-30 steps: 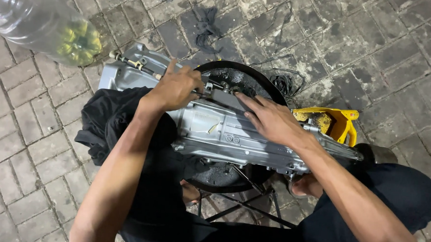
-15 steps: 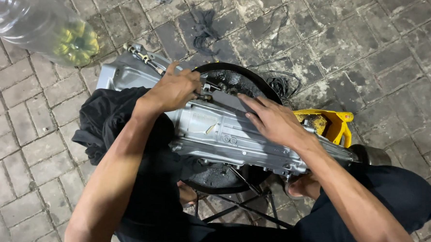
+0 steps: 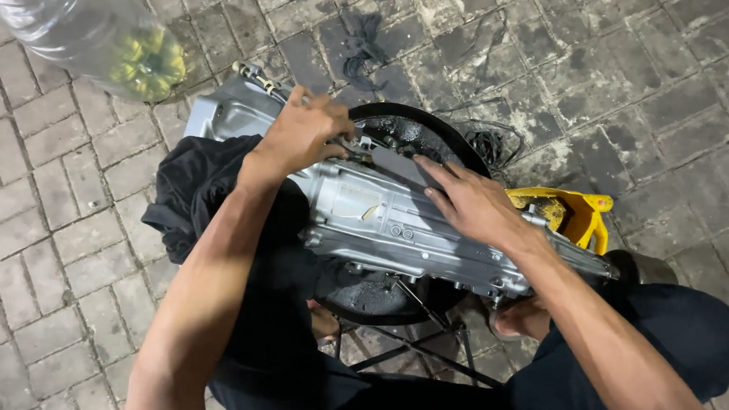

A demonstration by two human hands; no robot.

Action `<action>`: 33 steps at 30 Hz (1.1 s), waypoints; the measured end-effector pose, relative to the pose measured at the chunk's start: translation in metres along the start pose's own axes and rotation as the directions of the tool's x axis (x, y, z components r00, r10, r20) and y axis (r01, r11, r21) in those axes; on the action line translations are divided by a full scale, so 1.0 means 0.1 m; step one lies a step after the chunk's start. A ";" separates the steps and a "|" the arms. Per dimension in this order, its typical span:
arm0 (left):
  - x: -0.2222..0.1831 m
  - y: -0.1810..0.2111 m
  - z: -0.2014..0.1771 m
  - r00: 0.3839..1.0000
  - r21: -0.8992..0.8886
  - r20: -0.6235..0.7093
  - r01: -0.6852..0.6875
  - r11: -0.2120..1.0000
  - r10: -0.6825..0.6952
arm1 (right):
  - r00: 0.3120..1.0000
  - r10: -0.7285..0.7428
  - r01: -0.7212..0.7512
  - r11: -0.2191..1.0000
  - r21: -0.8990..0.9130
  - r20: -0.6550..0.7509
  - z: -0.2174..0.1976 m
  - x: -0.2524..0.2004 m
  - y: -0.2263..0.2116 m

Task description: Scraping residue and old gasket material from a transmission casing using a hand scraper and wiping it clean with a cloth.

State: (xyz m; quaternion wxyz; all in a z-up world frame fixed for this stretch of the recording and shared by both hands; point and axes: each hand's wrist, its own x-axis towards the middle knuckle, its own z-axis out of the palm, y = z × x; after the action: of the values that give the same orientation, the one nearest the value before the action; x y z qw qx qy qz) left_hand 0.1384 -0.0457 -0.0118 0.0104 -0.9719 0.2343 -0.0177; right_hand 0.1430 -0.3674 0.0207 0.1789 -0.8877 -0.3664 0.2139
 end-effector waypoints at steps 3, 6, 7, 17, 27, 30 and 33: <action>0.01 -0.04 0.10 0.997 0.053 -0.078 0.013 0.999 -0.009 | 1.000 0.019 -0.019 1.000 0.009 0.005 -0.25 -0.10 -0.22; 0.01 -0.08 0.24 0.991 0.002 -0.054 0.121 0.993 -0.120 | 0.999 0.032 -0.032 0.999 -0.007 0.017 -0.26 -0.10 -0.23; -0.01 -0.09 0.28 0.991 0.003 -0.058 0.120 0.993 -0.120 | 0.999 0.033 -0.033 0.999 -0.010 0.015 -0.25 -0.09 -0.22; 0.04 -0.02 0.07 0.972 -0.193 0.094 0.231 0.954 -0.216 | 0.999 0.039 -0.038 0.999 -0.020 0.012 -0.22 -0.07 -0.20; 0.06 -0.07 -0.05 0.961 -0.160 0.190 0.230 0.960 -0.199 | 0.999 -0.029 0.028 0.997 0.074 0.014 -0.08 0.03 -0.19; 0.04 -0.05 -0.05 0.950 -0.179 0.197 0.278 0.944 -0.242 | 0.999 -0.047 0.040 0.973 0.227 0.026 -0.22 0.00 -0.34; 0.03 -0.04 -0.04 0.940 -0.250 0.210 0.318 0.915 -0.269 | 0.996 -0.088 0.091 0.985 0.149 -0.025 0.03 0.12 -0.12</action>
State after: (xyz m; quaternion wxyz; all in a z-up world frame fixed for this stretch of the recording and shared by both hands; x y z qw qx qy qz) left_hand 0.1428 -0.0437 -0.0076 -0.1099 -0.9855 0.0838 0.0980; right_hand 0.1418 -0.3502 0.0214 0.2578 -0.8564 -0.3870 0.2243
